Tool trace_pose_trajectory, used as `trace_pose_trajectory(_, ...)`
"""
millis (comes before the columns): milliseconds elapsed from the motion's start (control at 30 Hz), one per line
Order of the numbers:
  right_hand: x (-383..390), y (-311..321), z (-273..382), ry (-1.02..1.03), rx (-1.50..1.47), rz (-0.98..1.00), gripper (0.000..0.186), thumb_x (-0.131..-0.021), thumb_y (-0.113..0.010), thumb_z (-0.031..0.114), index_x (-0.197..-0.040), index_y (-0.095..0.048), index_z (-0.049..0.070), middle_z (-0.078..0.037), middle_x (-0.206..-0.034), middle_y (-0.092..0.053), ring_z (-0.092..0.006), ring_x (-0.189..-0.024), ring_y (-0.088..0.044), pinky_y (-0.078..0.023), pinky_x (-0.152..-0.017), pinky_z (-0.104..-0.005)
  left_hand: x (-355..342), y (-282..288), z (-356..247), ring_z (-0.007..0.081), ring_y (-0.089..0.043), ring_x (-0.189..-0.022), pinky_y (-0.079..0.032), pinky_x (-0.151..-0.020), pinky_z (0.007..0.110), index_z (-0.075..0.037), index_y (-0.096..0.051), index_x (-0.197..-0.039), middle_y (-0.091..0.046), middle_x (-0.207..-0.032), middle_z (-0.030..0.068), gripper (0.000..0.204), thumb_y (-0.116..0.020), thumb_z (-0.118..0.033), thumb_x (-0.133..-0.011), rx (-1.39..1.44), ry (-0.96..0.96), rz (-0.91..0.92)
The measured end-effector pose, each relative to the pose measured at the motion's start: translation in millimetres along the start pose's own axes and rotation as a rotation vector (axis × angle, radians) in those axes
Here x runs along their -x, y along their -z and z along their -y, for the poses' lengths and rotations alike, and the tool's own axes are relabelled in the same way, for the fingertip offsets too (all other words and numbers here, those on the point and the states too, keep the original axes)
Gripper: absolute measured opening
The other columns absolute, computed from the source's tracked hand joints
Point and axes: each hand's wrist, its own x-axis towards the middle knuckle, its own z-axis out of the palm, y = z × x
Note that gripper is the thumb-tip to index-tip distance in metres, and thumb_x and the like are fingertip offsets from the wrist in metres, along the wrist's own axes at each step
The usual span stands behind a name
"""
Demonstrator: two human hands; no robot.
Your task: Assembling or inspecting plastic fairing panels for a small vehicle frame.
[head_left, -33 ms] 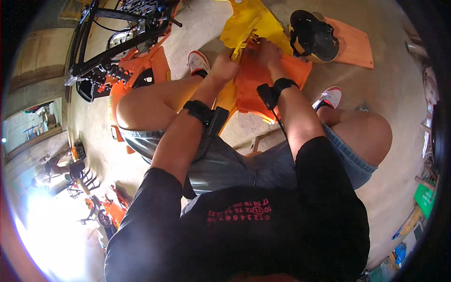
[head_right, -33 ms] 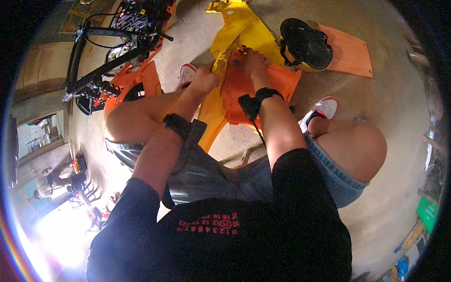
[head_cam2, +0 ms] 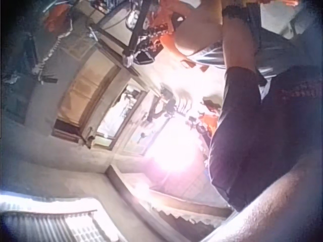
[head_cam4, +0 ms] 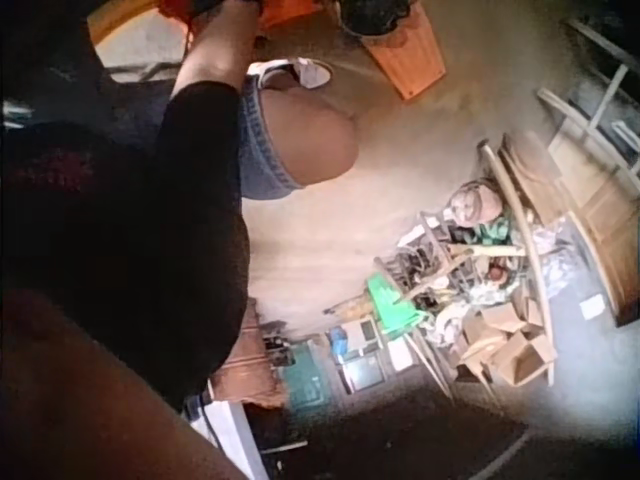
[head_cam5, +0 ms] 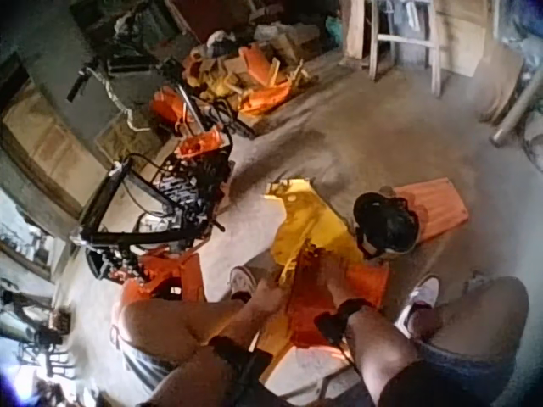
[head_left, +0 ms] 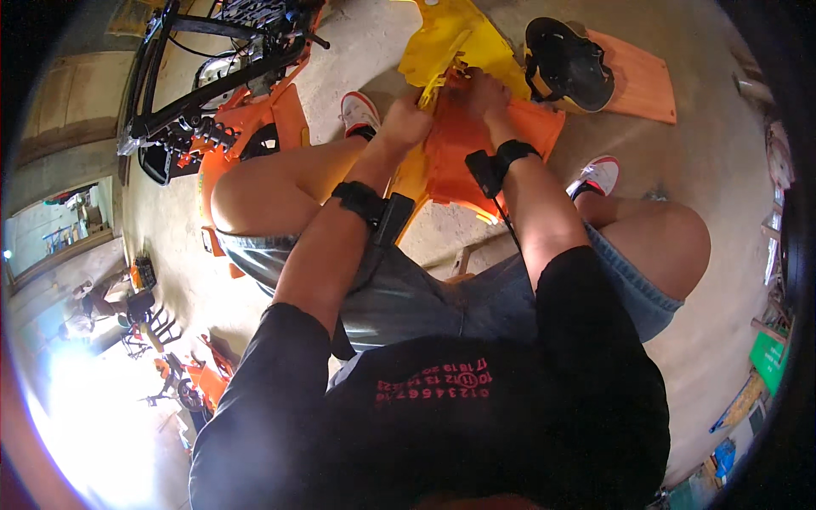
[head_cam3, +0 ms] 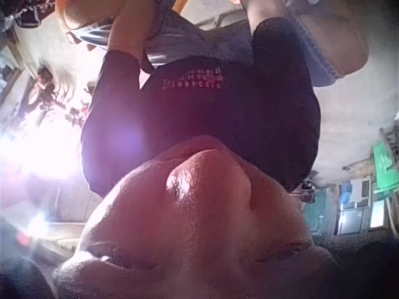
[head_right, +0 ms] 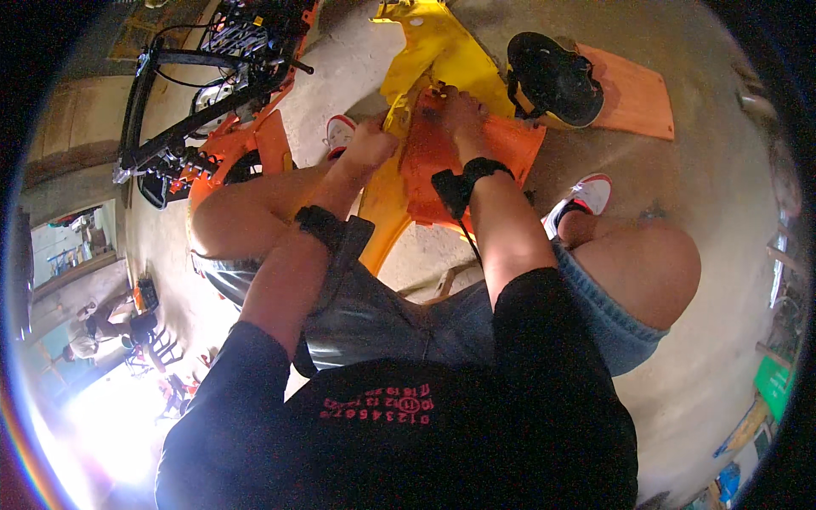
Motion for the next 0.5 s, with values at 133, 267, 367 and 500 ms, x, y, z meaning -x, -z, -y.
trace_pose_trajectory(133, 11.1, -5.8, 33.4, 0.050, -0.061, -0.101, 0.058, -0.082, -0.063, 0.047, -0.127, -0.055, 0.013, -0.013, -0.113, -0.065, -0.0306, -0.106, -0.059, -0.037, -0.092, -0.0453, 1.6, 20.2, 17.9, 0.0346, -0.063, -0.101, -0.047, -0.085, 0.038, -0.002, -0.058, -0.120, -0.064, -0.103, 0.0265, 0.042, -0.047, -0.007, -0.079, -0.009, 0.009, -0.052)
trace_pose_trajectory(267, -64.3, -68.1, -85.0, 0.003, -0.560, -0.118, 0.045, -0.088, -0.058, 0.035, -0.127, -0.055, 0.012, -0.011, -0.117, -0.063, -0.0295, -0.106, -0.057, -0.038, -0.091, -0.0402, -24.3, -17.1, -1.9, 0.0376, -0.061, -0.107, -0.047, -0.087, 0.040, -0.002, -0.058, -0.119, -0.065, -0.108, 0.0251, 0.041, -0.053, -0.016, -0.082, -0.151, -0.023, 0.007)
trace_pose_trajectory(367, -61.6, -61.9, -36.8, 0.024, -0.238, -0.089, 0.044, -0.086, -0.057, 0.037, -0.126, -0.052, 0.017, -0.014, -0.118, -0.062, -0.0360, -0.114, -0.055, -0.033, -0.095, -0.0552, -24.2, 14.9, 27.1, 0.0377, -0.061, -0.106, -0.048, -0.086, 0.040, -0.003, -0.059, -0.119, -0.065, -0.108, 0.0239, 0.044, -0.059, -0.028, -0.083, -0.013, -0.046, -0.040)
trace_pose_trajectory(500, -25.7, -29.2, -42.9, -0.017, -0.238, -0.038, 0.042, -0.088, -0.058, 0.027, -0.127, -0.052, 0.014, -0.014, -0.122, -0.060, -0.0350, -0.116, -0.055, -0.035, -0.096, -0.0543, -5.9, 7.8, -1.9, 0.0364, -0.063, -0.105, -0.049, -0.084, 0.041, -0.003, -0.061, -0.116, -0.066, -0.106, 0.0228, 0.047, -0.062, -0.036, -0.083, -0.193, 0.048, -0.045)
